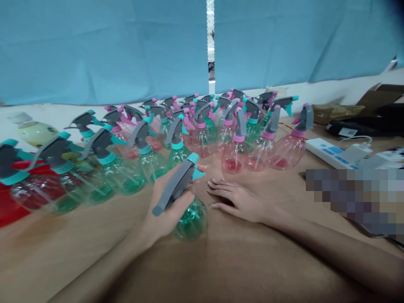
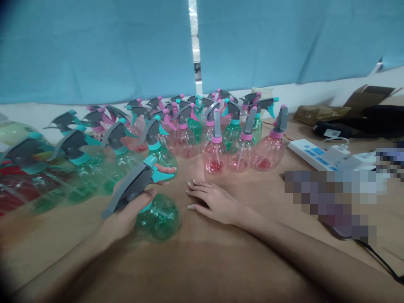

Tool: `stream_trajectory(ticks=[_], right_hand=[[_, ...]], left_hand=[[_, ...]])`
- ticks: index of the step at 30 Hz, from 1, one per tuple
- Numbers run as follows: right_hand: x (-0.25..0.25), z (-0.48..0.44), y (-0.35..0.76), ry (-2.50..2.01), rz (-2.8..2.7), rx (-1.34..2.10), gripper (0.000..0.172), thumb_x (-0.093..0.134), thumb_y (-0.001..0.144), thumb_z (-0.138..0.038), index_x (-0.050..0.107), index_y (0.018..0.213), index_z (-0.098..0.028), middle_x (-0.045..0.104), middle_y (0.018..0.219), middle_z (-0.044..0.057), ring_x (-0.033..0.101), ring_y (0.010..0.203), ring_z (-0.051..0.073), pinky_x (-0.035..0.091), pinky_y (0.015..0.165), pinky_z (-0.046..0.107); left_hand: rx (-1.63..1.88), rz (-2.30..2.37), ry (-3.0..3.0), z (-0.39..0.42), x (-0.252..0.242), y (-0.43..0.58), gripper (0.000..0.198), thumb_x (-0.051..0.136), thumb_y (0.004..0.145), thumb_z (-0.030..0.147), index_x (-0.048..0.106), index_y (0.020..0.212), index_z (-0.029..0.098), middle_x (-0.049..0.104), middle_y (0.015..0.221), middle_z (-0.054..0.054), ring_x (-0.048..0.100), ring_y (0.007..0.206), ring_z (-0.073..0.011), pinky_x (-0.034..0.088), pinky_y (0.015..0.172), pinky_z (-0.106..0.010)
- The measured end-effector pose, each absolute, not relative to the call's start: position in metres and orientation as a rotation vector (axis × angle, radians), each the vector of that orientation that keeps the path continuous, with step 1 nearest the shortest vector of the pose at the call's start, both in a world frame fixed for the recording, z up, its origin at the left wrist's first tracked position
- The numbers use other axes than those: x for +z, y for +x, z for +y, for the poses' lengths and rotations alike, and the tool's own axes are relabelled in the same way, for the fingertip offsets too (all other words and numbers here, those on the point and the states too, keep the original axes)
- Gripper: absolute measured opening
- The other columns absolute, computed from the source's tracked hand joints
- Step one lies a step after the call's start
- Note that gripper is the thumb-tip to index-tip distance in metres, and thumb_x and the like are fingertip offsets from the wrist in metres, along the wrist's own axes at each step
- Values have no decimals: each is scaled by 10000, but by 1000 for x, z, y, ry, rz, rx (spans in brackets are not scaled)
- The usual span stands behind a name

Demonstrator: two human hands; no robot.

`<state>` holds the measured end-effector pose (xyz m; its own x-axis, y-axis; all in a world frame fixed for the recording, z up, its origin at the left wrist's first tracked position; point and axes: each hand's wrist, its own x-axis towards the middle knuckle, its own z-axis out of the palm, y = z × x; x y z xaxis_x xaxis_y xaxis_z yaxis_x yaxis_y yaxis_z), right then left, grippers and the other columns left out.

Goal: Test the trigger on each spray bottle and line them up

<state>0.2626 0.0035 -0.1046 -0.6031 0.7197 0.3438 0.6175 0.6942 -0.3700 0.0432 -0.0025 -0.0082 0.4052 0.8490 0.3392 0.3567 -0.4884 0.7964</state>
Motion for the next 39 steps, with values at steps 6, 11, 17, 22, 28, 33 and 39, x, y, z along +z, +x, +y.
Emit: stream_trajectory(ticks=[6,11,17,22,28,33,39], right_hand=[[-104,4,262,-1048,-2428,318,505,427,930,-470,497,1318,-154,495,1378,87,388,1320,207,321,1104,421],[-103,4,262,-1037,-2422,319,490,428,931,-466,498,1318,-175,510,1366,78,399,1313,208,331,1098,433],[-104,4,262,-1029,-2417,337,489,435,927,-468,492,1325,-190,509,1367,74,401,1313,208,329,1099,432],[-105,5,262,-1025,-2417,336,486,436,926,-470,495,1321,-194,504,1371,77,398,1314,209,326,1099,434],[-103,4,262,-1023,-2407,351,482,440,924,-469,501,1316,-195,515,1362,80,399,1313,213,326,1097,436],[-102,3,262,-1040,-2407,358,481,440,924,-468,504,1314,-194,515,1361,84,407,1308,220,334,1090,449],[-104,5,262,-1010,-2404,353,474,451,923,-454,496,1321,-199,528,1349,81,409,1307,223,334,1091,453]], left_hand=[[1045,979,1996,0,-13,44,364,507,769,204,594,1114,284,550,643,23,470,508,-149,375,473,-281],[1054,978,1977,-1,-12,44,373,517,769,207,584,1128,286,585,700,15,494,538,-154,393,504,-284],[1048,1000,1990,-2,-12,44,354,514,775,190,586,1112,272,605,738,22,546,601,-160,442,557,-278],[1069,974,2002,-1,-14,43,390,502,783,188,573,1153,283,623,804,11,572,647,-158,478,603,-284],[1053,973,1985,0,-13,43,371,512,786,237,573,1149,287,611,774,0,539,609,-168,458,563,-295],[1025,965,1992,-2,-10,44,385,507,794,198,565,1161,294,610,777,11,549,627,-164,455,588,-296],[1039,968,1992,-2,-9,46,407,495,766,155,573,1152,256,643,844,3,587,700,-171,466,628,-290]])
